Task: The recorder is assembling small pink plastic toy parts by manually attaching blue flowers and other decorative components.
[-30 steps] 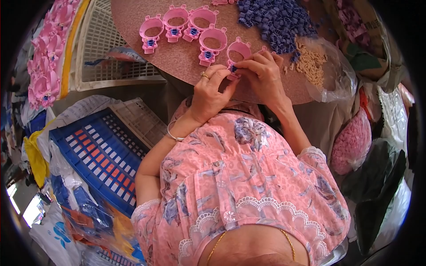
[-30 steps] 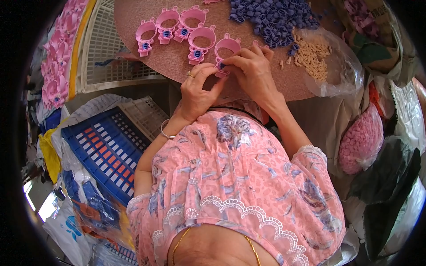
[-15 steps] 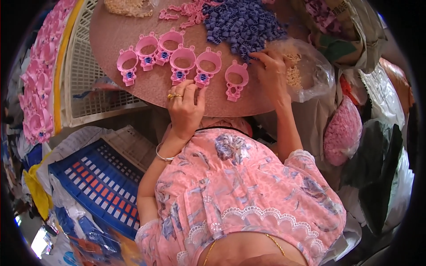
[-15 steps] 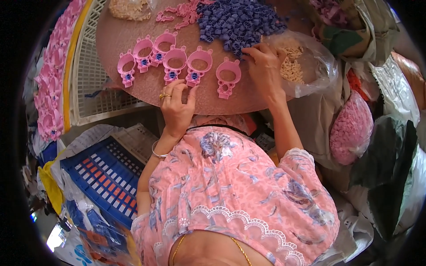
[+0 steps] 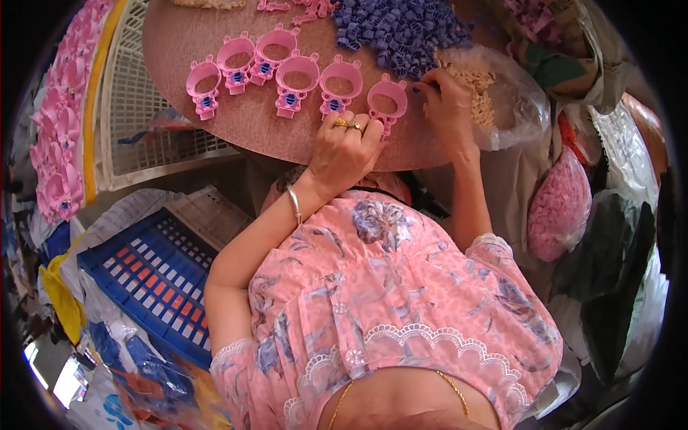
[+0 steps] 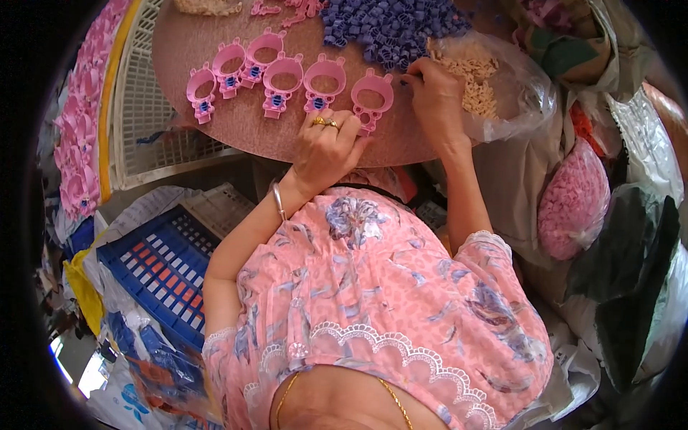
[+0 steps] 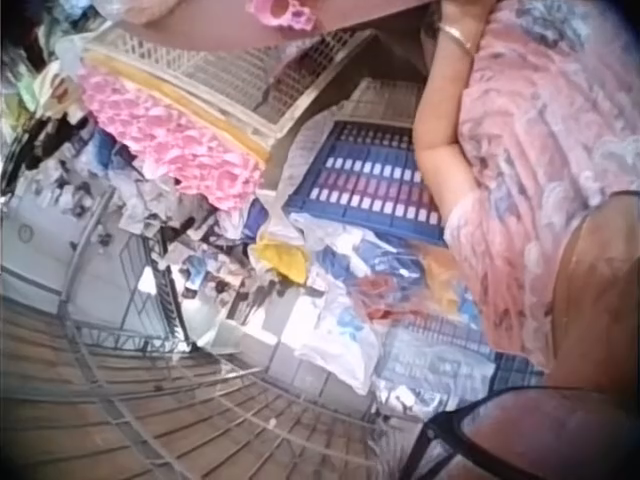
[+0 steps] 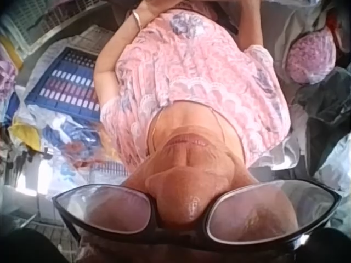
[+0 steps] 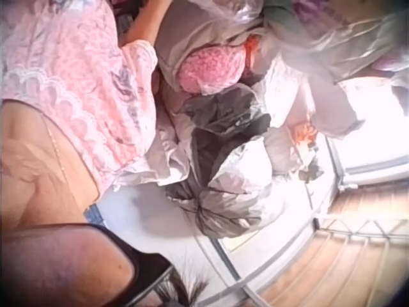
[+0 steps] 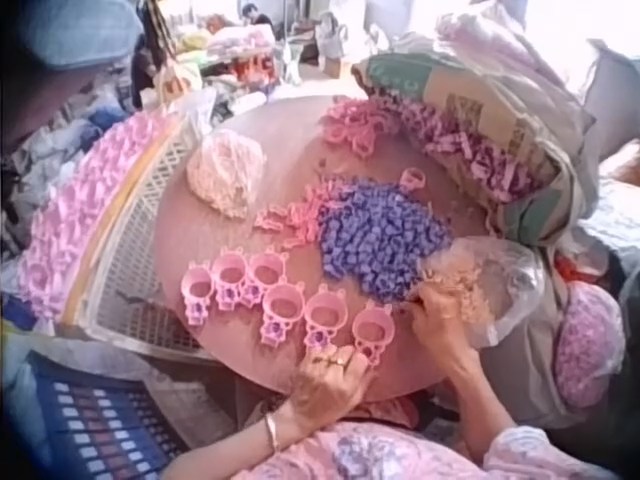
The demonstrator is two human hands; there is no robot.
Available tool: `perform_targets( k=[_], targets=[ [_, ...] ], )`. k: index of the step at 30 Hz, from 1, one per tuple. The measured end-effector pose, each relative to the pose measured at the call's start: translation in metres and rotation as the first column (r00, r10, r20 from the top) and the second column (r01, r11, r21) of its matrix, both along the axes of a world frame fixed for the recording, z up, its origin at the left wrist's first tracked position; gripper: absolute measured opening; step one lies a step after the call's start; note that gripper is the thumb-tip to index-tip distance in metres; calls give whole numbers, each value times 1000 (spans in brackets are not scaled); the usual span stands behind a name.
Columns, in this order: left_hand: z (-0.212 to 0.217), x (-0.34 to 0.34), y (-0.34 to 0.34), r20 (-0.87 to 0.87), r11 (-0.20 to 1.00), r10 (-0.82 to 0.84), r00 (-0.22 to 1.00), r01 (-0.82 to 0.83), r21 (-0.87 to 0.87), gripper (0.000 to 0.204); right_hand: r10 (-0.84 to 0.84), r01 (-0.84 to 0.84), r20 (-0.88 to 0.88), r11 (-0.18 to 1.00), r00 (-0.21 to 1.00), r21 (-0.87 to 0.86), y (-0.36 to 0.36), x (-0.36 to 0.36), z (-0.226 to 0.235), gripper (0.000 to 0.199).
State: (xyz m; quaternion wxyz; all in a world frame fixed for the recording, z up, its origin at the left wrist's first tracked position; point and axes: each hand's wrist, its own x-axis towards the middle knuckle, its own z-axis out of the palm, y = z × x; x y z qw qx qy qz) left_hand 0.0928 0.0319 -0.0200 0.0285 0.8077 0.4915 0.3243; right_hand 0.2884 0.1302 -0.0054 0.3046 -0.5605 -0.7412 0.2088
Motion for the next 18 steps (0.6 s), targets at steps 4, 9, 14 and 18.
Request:
perform_targets(
  k=[4,9,14,18],
  targets=[
    [-8,2,-6,173,999,48,984,-46,-12,31,-35,13,-191,993,981,-117,-15,-6,16,5],
    [-12,-1,-10,360,997,73,930,-71,-18,39,413,-437,-212,897,885,-74,-29,-21,36,8],
    [-8,-1,-11,381,998,39,924,-52,24,38,471,-471,34,873,881,129,-27,-27,36,12],
    [-3,-3,-13,402,996,53,914,-79,49,37,379,-381,38,915,924,131,-26,-18,42,11]
  ],
)
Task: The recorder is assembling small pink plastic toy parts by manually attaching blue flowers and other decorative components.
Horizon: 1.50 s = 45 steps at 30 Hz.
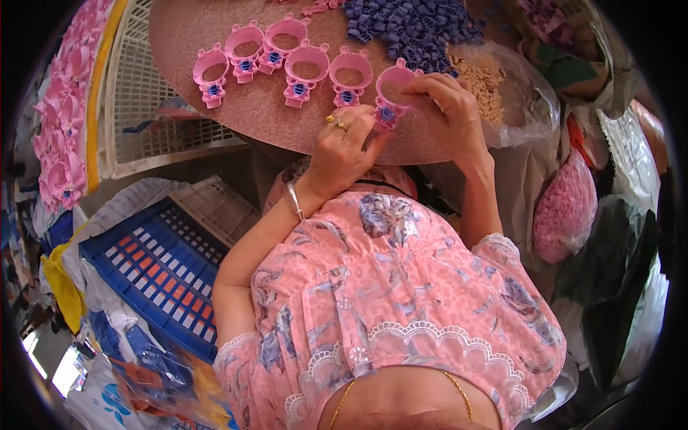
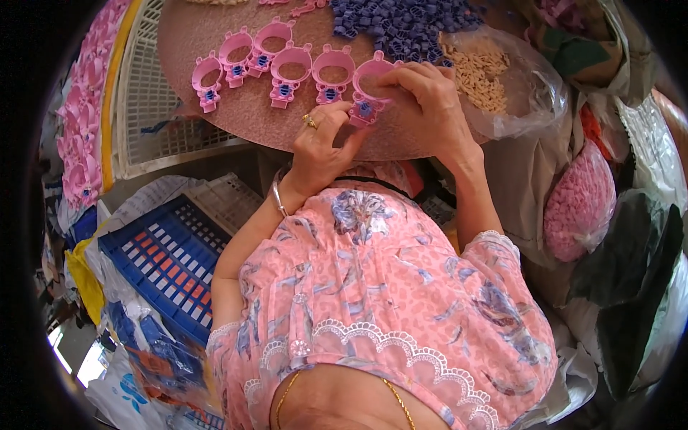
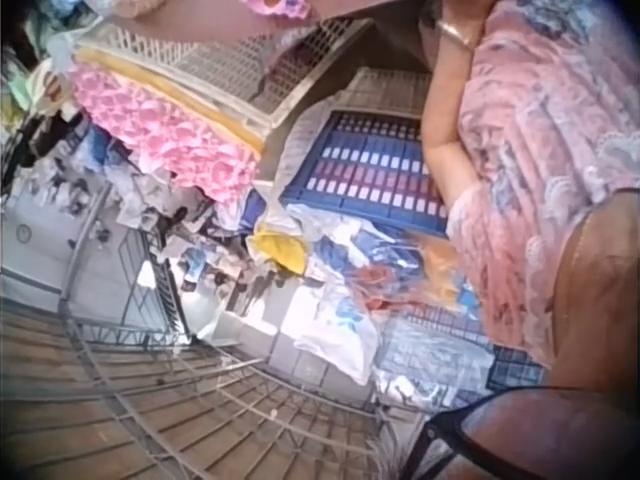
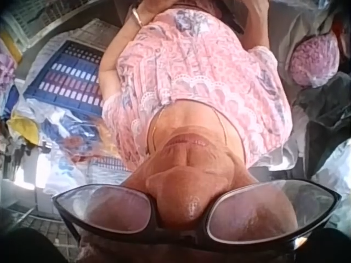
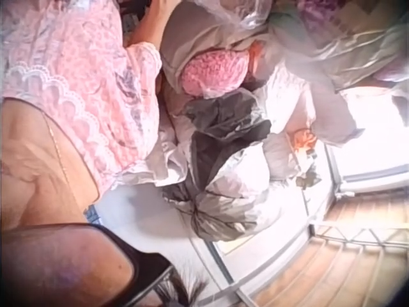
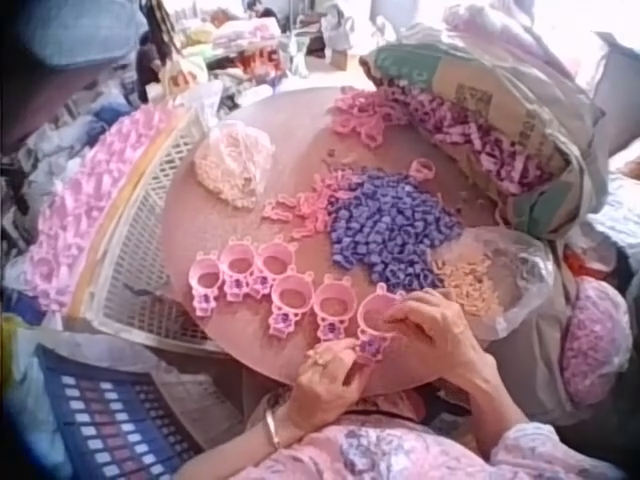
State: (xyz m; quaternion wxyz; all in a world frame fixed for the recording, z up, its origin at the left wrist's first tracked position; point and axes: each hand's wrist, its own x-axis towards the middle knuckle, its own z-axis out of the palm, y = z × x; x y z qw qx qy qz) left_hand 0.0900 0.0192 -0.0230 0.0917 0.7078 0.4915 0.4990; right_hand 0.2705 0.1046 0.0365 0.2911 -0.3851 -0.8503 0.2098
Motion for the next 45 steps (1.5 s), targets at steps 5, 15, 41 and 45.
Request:
perform_targets(
  k=[5,15,41,45],
  targets=[
    [-3,-3,-2,3,998,10,1000,-10,57,34,135,-140,79,988,988,64,-10,-3,9,14],
    [-3,-5,-5,100,1000,5,995,-7,25,32,176,-153,-41,932,984,328,-16,-5,10,23],
    [-2,-12,-3,34,980,9,999,-15,196,33,-150,184,-137,941,979,283,-34,-25,-7,65],
    [-1,-10,-5,27,986,-19,999,14,169,32,-203,185,-350,979,915,-85,-38,-30,-12,72]
  ],
)
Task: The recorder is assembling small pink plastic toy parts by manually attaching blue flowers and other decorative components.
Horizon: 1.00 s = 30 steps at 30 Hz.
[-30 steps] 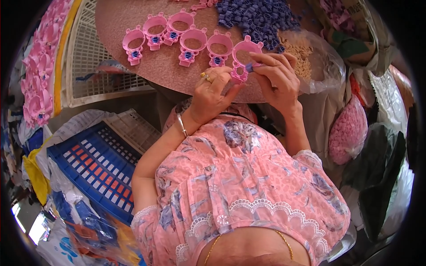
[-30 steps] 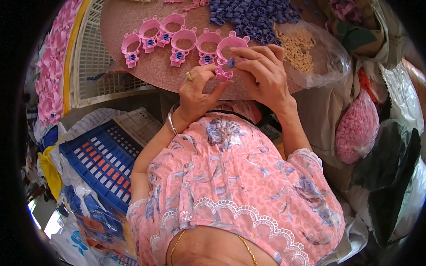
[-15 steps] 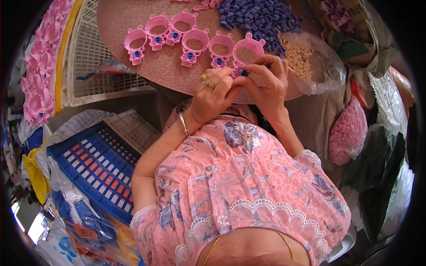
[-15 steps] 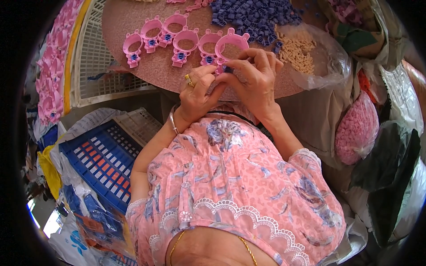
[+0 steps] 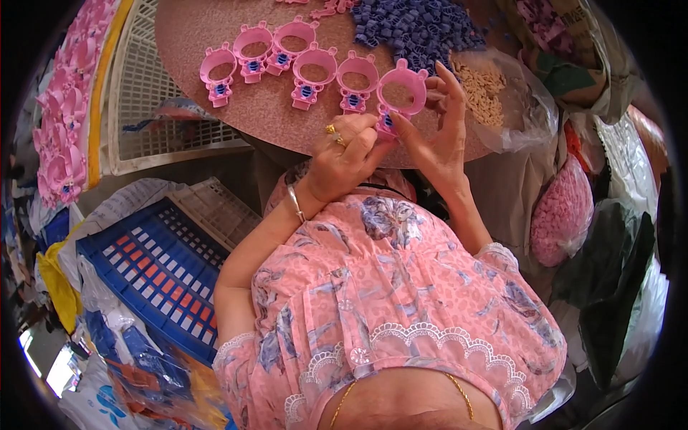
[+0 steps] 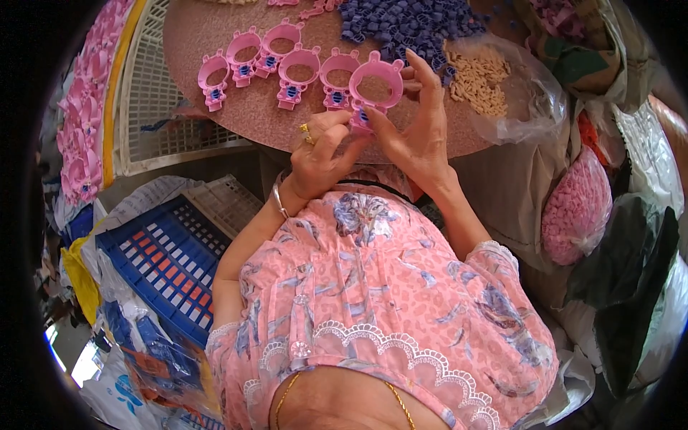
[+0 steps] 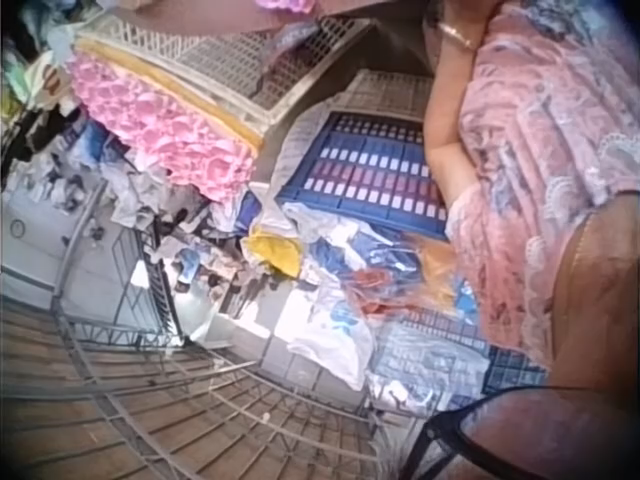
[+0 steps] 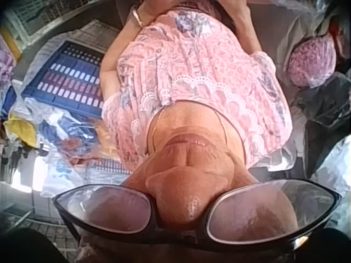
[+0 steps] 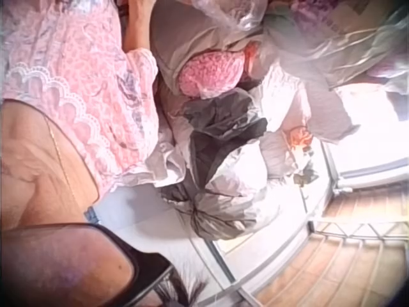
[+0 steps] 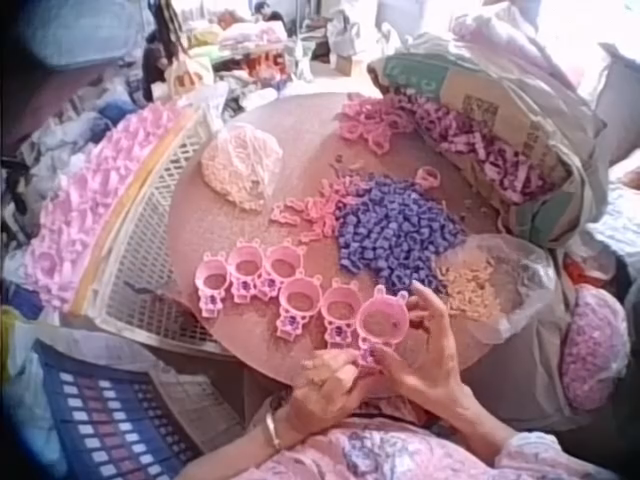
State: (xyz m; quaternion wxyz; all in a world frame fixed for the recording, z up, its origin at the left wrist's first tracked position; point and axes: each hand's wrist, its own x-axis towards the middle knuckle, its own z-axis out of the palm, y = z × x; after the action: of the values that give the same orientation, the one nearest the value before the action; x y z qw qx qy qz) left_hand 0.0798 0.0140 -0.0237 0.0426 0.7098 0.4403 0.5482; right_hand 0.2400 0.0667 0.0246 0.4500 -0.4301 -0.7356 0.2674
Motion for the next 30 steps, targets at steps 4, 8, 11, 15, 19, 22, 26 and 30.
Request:
perform_targets(
  k=[4,8,11,15,19,22,26,30],
  targets=[
    [-2,3,0,-156,997,-25,987,13,-72,30,31,-28,5,952,1000,-306,4,17,-16,64],
    [-1,7,2,-304,990,-25,952,-18,-139,25,14,24,109,943,994,-333,7,25,-38,54],
    [-5,6,4,-362,974,53,931,-128,-188,27,-33,72,198,978,980,-194,7,15,-38,52],
    [-3,0,8,-374,971,138,917,-200,-134,29,-97,86,305,995,947,50,17,8,-42,51],
    [1,-7,5,-276,984,141,951,-166,-69,29,-179,135,399,981,899,137,28,5,-29,37],
    [2,-22,5,-231,975,222,947,-219,40,29,-230,113,477,958,848,262,53,5,-28,13],
    [0,-44,7,-139,901,433,891,-429,58,27,-85,56,299,993,950,104,88,-17,2,9],
    [-17,-58,6,4,856,517,856,-516,-30,24,-85,-121,491,920,867,372,141,-55,10,8]
  ],
)
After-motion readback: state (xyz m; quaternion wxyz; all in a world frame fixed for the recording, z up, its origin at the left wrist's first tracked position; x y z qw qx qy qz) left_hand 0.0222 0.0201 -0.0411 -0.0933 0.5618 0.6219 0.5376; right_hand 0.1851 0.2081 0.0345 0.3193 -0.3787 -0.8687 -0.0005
